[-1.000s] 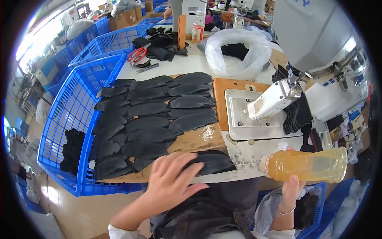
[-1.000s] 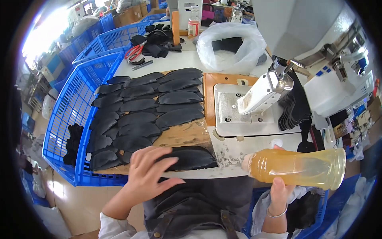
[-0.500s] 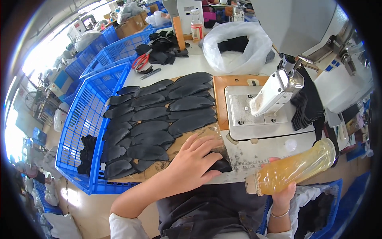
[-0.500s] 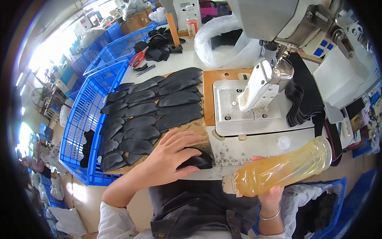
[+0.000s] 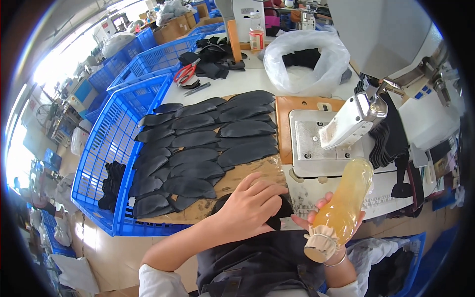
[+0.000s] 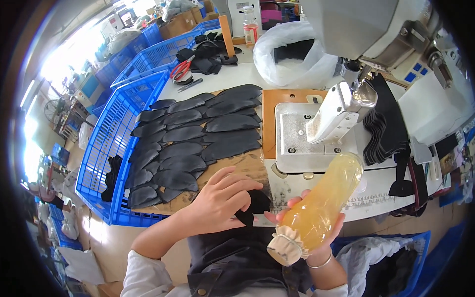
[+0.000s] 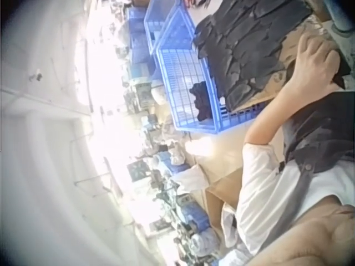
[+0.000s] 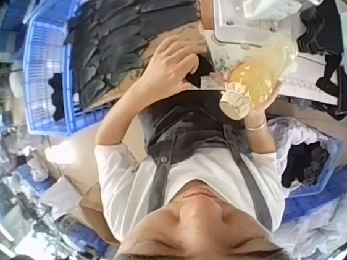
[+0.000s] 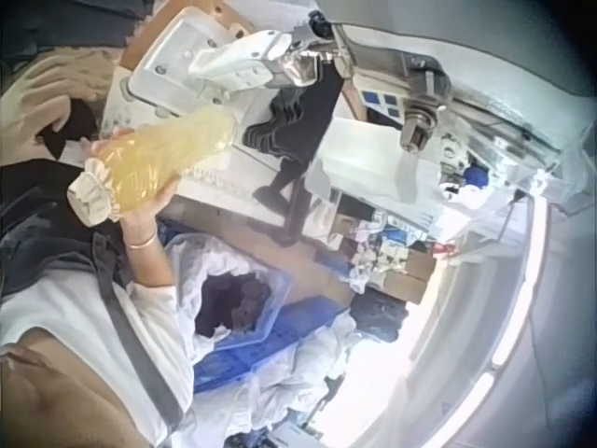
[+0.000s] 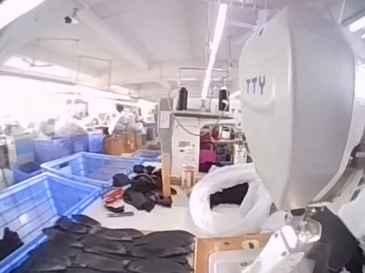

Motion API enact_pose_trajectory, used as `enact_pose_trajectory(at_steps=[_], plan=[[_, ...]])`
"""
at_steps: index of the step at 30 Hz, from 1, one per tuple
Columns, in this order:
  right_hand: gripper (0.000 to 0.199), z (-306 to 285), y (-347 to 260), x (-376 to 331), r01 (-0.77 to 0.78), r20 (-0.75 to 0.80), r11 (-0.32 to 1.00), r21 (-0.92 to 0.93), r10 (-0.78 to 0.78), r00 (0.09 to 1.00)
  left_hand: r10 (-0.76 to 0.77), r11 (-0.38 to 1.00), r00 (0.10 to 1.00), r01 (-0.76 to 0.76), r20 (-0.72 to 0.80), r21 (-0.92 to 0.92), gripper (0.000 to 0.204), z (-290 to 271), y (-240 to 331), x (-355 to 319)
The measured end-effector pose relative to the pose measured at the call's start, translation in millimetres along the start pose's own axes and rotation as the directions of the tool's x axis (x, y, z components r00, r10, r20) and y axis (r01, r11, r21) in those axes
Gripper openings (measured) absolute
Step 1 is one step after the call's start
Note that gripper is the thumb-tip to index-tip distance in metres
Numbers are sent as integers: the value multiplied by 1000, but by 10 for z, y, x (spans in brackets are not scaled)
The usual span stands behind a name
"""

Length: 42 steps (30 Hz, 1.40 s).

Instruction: The recorder is applying glue to black shoe components on a workbench in a factory setting.

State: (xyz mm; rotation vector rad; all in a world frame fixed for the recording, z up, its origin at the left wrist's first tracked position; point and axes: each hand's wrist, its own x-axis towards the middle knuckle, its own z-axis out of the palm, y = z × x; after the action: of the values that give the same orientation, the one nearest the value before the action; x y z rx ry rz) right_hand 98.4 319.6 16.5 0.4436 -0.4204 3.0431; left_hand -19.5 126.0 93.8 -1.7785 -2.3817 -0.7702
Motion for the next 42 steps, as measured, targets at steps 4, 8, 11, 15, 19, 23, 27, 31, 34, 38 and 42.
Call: enact_pose_trajectory(at_steps=[4,8,11,15,19,23,27,31,34,38,42], plan=[[76,69,-4,27,34,-15,999,24,-34,999,-38,998,999,36,-38,-41,34,-8,26,-45],[78,81,15,73,32,-48,999,12,-32,998,-147,988,957,132,-252,-75,34,58,87,-14],[79,61,9,120,12,-62,997,71,-8,998,-183,983,910,180,-372,-41,30,129,124,-69],[80,62,38,138,-31,-97,994,109,42,994,-163,978,914,198,-372,59,21,155,180,-196],[79,126,39,137,-14,-90,999,41,17,996,-248,967,883,201,-399,-157,18,41,126,-201],[79,91,33,129,-9,-123,1000,7,10,992,-485,873,688,339,-540,-352,14,-491,-209,-435],[77,155,48,176,-16,-133,1000,2,16,991,-506,843,419,427,-754,-329,10,-973,-621,-702],[74,137,18,216,-48,-37,999,-15,47,998,-163,771,470,609,-868,185,14,-1082,-947,-572],[72,136,7,214,-61,36,997,-41,62,997,-56,764,584,547,-810,342,15,-794,-1377,-415],[73,150,-73,163,-66,36,996,-67,69,997,-289,791,718,552,-634,264,15,-335,-1725,-374],[75,85,-149,97,-52,52,996,-77,56,997,-390,826,773,533,-500,181,26,-326,-1817,-478]])
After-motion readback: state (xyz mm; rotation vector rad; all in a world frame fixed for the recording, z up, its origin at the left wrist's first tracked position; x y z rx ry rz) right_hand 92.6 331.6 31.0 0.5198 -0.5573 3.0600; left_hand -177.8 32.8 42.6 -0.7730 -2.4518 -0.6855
